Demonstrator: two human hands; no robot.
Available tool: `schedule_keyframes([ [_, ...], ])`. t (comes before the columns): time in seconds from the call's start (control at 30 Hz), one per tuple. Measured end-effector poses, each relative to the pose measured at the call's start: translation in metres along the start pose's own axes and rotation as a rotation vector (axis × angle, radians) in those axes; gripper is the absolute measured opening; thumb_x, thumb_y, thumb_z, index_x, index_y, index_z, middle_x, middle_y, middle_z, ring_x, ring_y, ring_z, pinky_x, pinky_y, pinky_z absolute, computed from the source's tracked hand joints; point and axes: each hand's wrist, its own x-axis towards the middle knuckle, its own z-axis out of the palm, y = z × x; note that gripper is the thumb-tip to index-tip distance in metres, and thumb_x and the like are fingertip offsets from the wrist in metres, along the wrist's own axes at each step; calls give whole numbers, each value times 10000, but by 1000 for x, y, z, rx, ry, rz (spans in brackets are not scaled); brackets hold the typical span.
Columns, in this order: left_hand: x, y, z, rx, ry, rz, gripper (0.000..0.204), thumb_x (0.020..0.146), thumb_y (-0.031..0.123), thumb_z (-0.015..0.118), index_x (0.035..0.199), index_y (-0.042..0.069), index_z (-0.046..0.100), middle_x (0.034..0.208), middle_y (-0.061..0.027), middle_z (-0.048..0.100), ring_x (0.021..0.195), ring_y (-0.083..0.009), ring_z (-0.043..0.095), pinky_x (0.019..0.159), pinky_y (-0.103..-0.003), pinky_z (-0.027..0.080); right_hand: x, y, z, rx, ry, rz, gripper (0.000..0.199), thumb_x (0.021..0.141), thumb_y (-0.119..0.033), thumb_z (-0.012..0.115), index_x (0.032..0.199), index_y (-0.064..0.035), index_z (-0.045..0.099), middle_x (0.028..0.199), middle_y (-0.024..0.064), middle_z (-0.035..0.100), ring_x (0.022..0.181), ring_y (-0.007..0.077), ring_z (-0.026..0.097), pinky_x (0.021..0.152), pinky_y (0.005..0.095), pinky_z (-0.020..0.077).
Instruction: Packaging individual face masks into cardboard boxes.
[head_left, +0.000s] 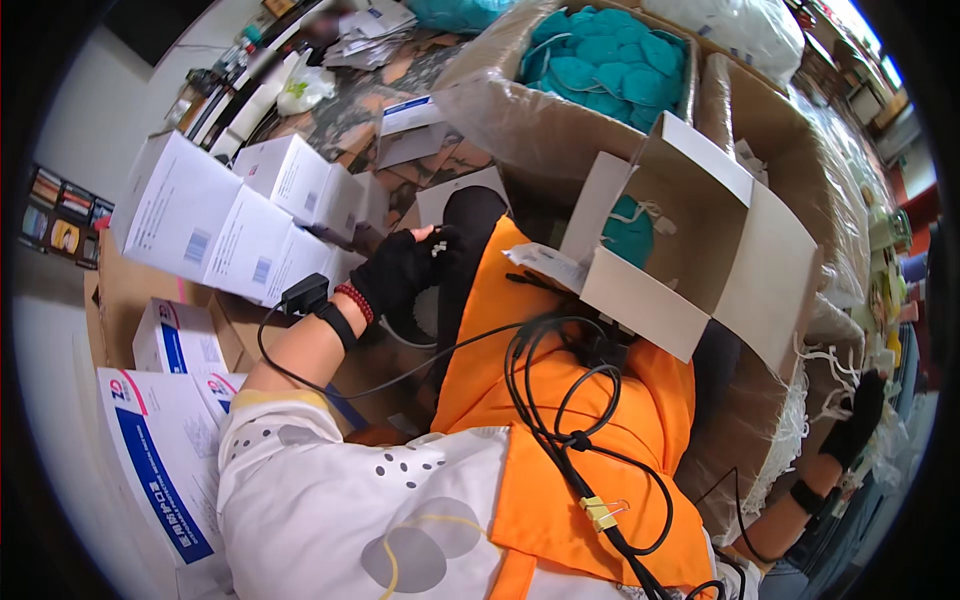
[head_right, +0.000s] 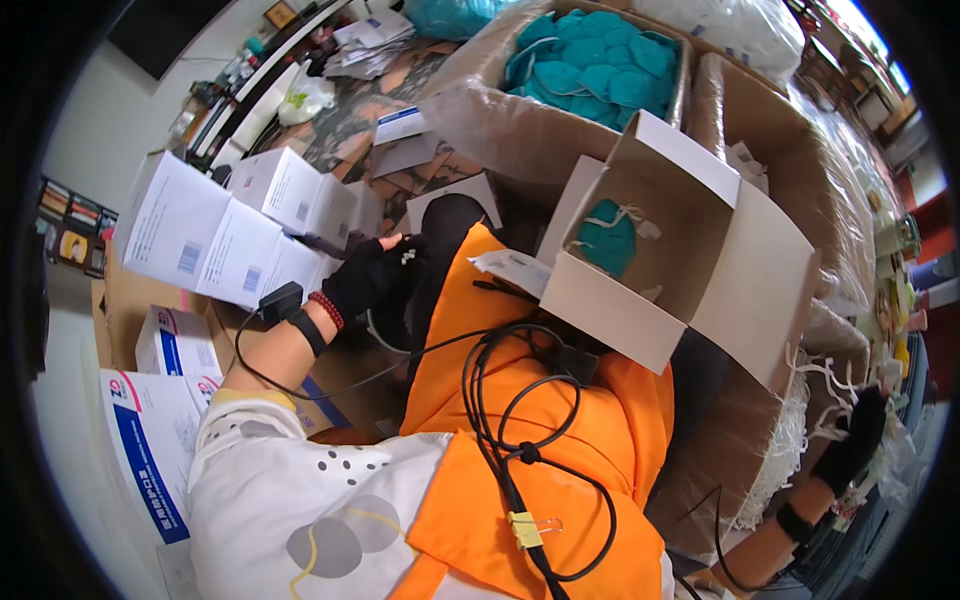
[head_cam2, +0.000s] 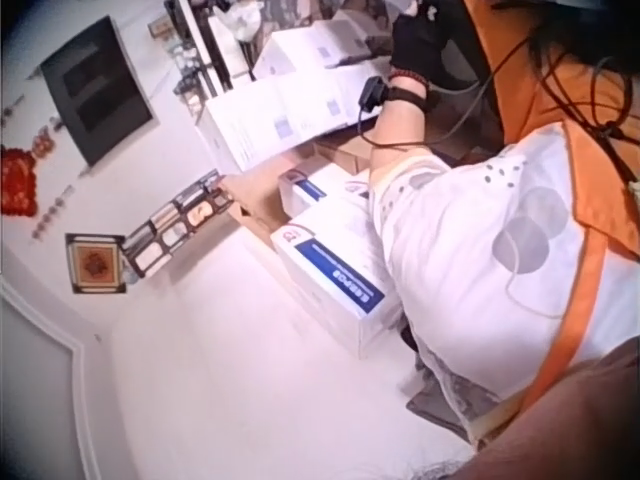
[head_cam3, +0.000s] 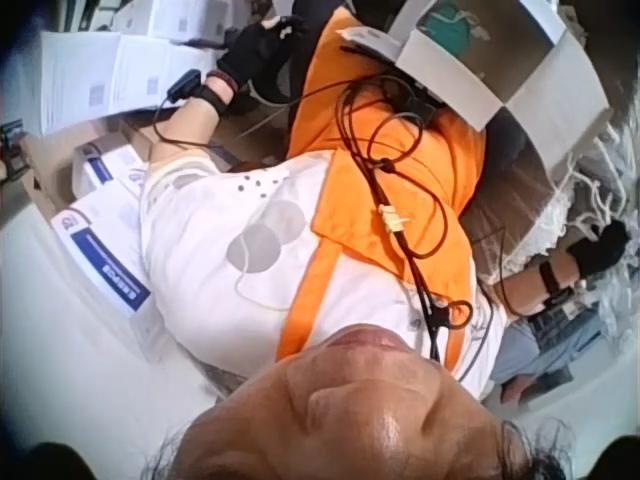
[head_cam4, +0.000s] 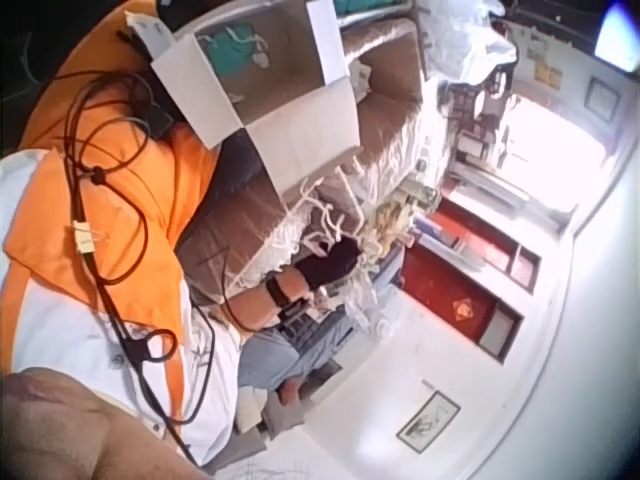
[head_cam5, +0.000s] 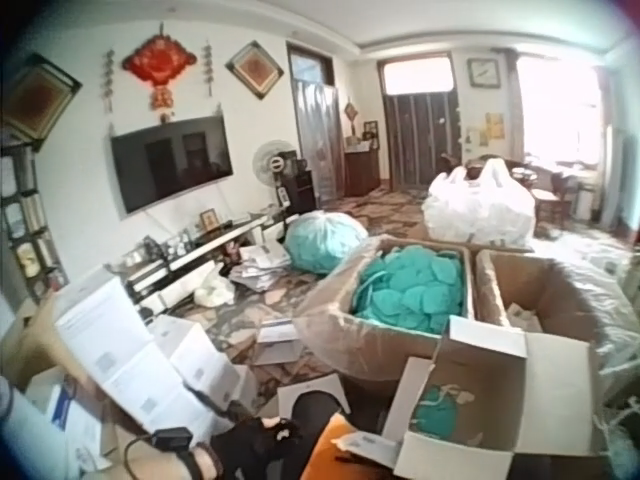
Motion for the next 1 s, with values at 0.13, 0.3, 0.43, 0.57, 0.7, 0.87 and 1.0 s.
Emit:
schedule_keyframes([
  [0.13,-7,23,-13,-1506,-45,-635,491,1029,325,322,1226,-57,559,1180,-211,627,1074,-322,616,998,-419,467,-14,-29,11,-176,37,-34,437,1003,-241,465,1390,-44,506,1374,71,556,1238,186,535,1002,310,411],
  [0.3,-13,16,-15,-1453,-107,-658,461,1014,320,404,1257,-39,560,1196,-165,632,1096,-308,606,1016,-387,448,-1,-33,-6,-217,49,-80,431,983,-235,548,1366,-39,532,1330,86,587,1195,172,562,988,299,431],
  [0.43,-23,-13,-5,-970,-38,-561,416,1008,280,425,1229,-38,574,1146,-203,644,1060,-337,624,940,-418,499,36,-12,-86,-546,68,34,393,997,-215,527,1348,-42,556,1253,95,638,1119,187,610,934,306,472],
  [0.57,-45,-68,-13,510,-267,-340,284,924,221,551,1108,33,656,1035,-206,677,989,-349,650,833,-418,511,41,8,-120,-1126,65,-657,384,998,-118,466,1366,-29,534,1176,97,676,1071,207,637,884,326,494],
  [0.7,-46,-62,8,499,-358,-409,338,855,206,603,1122,1,627,1016,-241,668,988,-396,633,852,-433,502,43,28,-152,-1111,-120,-270,221,959,-127,524,1137,-46,627,1059,129,647,974,262,615,830,368,488],
  [0.87,8,22,2,686,-244,-465,338,885,238,605,1146,25,637,1045,-207,677,1017,-382,633,893,-440,493,-5,56,-77,-1357,-644,-100,470,605,-82,769,1050,-50,620,972,166,657,961,316,646,824,399,510],
  [1.0,82,109,18,469,162,-38,229,907,239,604,1009,42,661,953,-199,670,932,-388,639,780,-426,509,-4,64,-74,-1368,-549,-205,500,607,-85,786,1080,-52,625,1022,178,667,968,323,650,827,389,516],
])
